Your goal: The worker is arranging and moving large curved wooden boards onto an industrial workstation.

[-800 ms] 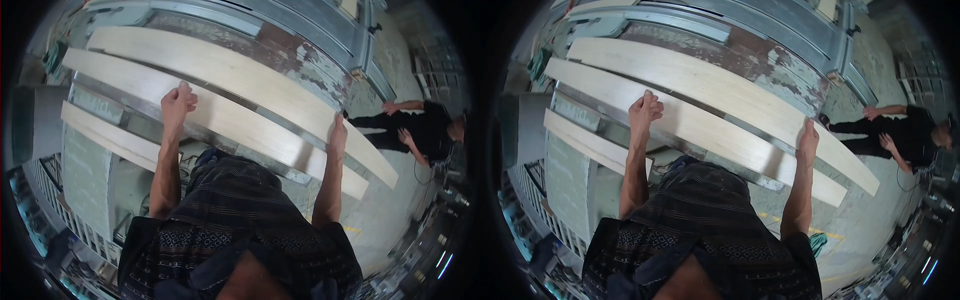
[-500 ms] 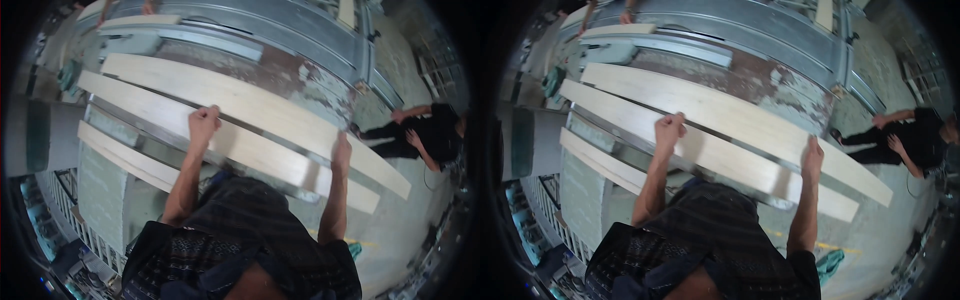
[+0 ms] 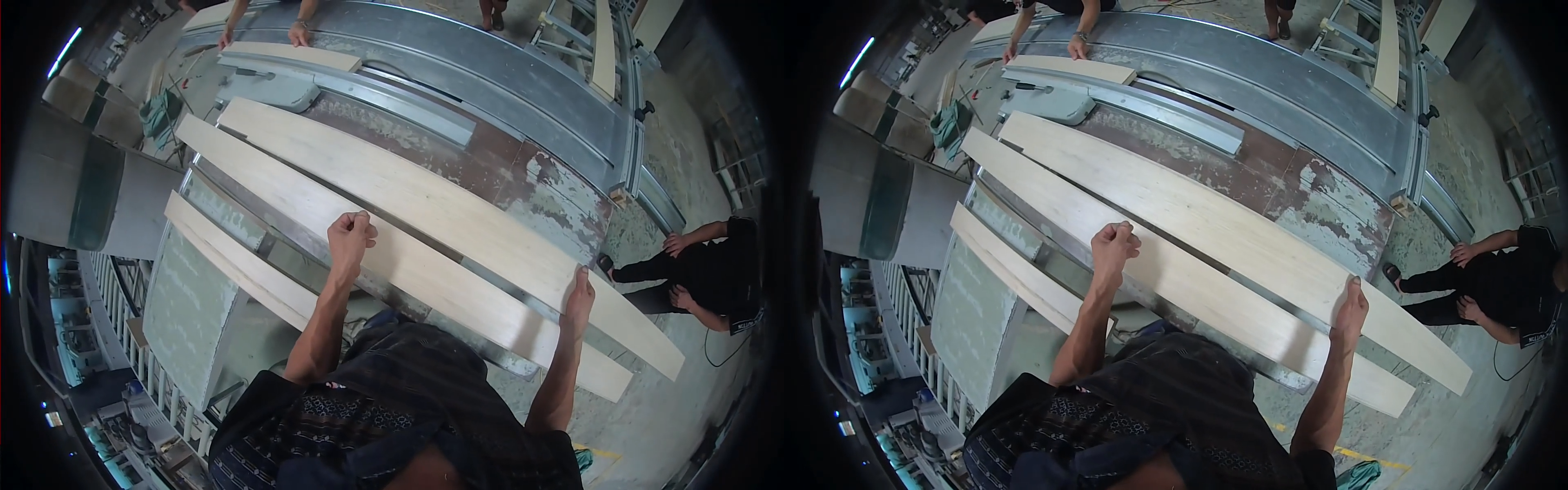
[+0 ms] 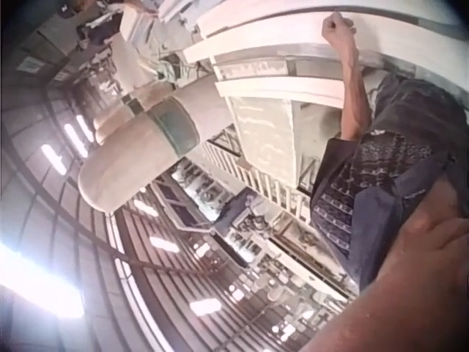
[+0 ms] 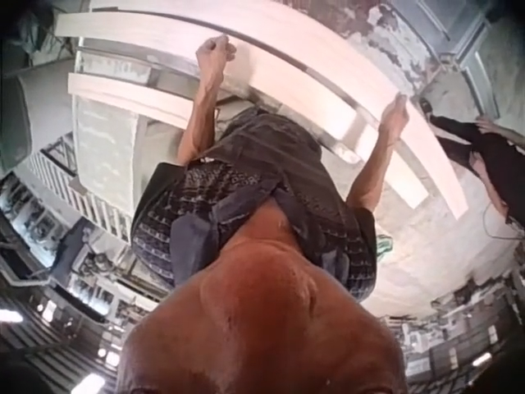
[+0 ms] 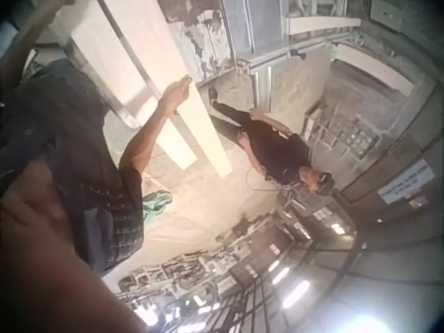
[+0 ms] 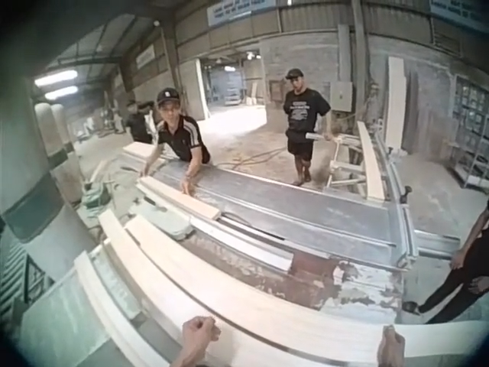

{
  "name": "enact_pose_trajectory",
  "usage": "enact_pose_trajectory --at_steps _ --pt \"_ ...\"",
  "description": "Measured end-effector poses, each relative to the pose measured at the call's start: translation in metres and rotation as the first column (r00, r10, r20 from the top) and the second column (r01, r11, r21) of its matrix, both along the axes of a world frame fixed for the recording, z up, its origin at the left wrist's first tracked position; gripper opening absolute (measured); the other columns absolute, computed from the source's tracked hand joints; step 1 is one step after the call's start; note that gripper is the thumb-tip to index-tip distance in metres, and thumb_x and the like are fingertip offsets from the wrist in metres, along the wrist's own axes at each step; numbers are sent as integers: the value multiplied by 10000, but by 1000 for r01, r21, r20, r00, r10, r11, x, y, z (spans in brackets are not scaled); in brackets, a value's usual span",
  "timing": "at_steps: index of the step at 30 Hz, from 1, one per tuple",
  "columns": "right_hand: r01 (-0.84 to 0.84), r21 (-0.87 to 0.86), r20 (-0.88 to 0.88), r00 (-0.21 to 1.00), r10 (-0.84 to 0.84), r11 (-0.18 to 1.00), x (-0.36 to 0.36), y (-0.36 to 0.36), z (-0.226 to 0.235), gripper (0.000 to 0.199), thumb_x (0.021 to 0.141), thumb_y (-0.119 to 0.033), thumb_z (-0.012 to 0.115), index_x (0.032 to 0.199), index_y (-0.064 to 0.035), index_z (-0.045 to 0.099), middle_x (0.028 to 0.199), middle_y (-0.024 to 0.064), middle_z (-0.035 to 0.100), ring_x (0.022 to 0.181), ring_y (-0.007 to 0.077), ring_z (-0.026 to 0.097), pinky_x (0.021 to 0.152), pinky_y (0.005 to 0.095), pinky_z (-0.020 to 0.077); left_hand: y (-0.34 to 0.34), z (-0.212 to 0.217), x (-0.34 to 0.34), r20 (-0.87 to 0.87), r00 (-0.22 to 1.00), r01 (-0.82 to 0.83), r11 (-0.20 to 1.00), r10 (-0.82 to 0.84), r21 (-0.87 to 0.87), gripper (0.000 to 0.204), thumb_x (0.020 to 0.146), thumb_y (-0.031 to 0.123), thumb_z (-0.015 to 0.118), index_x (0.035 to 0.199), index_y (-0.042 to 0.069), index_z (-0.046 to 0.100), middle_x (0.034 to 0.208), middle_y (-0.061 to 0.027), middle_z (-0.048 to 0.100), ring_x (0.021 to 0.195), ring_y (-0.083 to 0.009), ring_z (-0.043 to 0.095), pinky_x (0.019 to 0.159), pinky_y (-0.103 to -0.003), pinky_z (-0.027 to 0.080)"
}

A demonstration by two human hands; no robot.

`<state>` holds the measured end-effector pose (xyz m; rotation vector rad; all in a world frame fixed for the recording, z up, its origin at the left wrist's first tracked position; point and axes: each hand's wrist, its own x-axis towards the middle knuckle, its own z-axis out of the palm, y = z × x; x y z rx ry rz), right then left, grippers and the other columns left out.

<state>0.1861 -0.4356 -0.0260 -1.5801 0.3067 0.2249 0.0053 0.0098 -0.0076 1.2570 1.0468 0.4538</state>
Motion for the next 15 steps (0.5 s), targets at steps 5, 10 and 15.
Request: enact_pose_trajectory --at_steps 5,10,15 --pt "8 -62 -1 1000 -8 998 2 -3 -3 506 1041 -481 607 1047 16 699 974 54 678 894 154 588 824 313 479 0 -3 3 83 995 -43 996 49 -83 283 985 223 672 1078 -41 631 886 -82 681 734 -132 664 603 -269 569" --pt "13 -57 -1 1000 -13 998 2 -3 -3 540 1022 -507 628 1073 27 688 989 67 682 928 166 598 853 322 481 13 -4 20 80 996 -14 992 24 -124 341 1029 266 652 1159 -45 601 982 -91 672 811 -152 699 701 -299 626" --pt "2 0 -11 1000 -2 1000 3 -5 -3 573 1002 -542 643 1077 26 681 989 72 680 925 173 599 856 331 482 15 -4 27 103 994 -11 986 29 -169 387 1045 279 632 1211 -64 565 987 -104 640 851 -176 701 739 -319 641"
